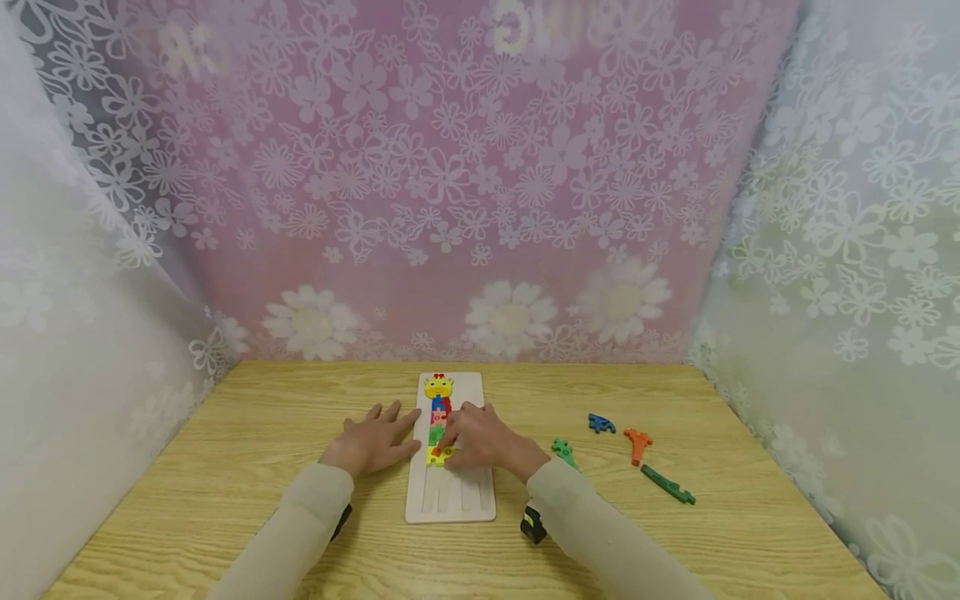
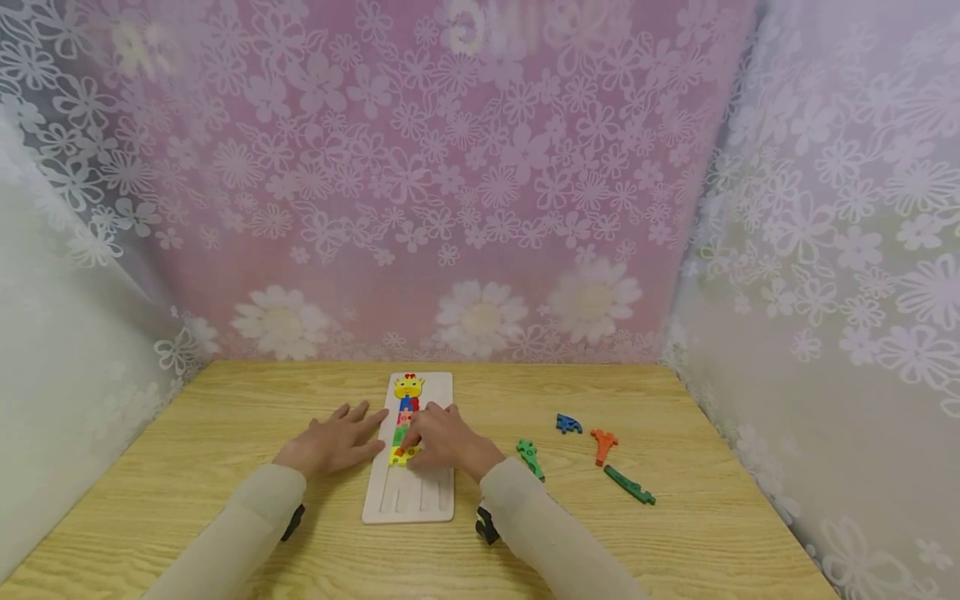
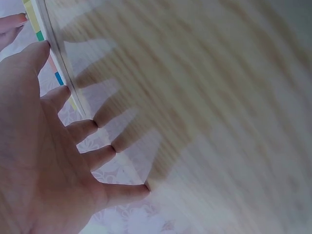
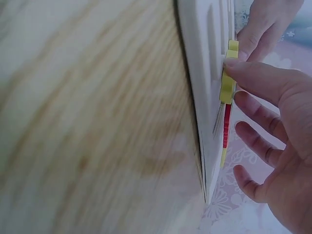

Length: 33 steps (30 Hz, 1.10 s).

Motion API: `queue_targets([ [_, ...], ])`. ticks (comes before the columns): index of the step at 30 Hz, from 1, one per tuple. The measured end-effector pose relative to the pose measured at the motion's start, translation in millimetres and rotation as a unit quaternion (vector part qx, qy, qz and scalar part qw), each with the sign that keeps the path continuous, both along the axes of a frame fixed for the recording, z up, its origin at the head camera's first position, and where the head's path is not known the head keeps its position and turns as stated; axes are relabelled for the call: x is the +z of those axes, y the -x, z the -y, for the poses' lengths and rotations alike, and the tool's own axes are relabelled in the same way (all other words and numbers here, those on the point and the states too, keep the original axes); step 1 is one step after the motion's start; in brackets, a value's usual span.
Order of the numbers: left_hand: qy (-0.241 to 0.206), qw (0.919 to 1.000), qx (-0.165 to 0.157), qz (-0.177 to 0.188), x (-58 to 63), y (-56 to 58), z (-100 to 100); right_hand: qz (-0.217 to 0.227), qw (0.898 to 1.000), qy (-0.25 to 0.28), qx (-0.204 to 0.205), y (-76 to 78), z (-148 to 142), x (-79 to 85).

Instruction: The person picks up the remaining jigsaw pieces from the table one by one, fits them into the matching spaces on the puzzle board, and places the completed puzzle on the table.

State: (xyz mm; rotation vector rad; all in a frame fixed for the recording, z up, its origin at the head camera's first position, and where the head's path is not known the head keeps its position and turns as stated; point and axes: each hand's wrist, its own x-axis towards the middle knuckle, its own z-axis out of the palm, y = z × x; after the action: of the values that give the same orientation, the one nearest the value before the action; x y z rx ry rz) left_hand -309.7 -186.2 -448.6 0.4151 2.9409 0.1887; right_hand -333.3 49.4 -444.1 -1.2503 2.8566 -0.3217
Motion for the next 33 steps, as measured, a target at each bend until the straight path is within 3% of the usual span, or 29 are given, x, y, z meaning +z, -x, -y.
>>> queue_targets([
  [17, -0.035, 0.9987, 0.024, 0.029, 7.2, -0.1, -6.2, 0.016, 1.0, -0.002, -0.005, 2.9, -0.5, -1.6],
  [33, -0.006, 0.9996, 0.026, 0.009, 4.6, -2.5, -10.7, 0.009, 1.0, -0.012, -0.009, -1.7, 0.2, 1.8],
])
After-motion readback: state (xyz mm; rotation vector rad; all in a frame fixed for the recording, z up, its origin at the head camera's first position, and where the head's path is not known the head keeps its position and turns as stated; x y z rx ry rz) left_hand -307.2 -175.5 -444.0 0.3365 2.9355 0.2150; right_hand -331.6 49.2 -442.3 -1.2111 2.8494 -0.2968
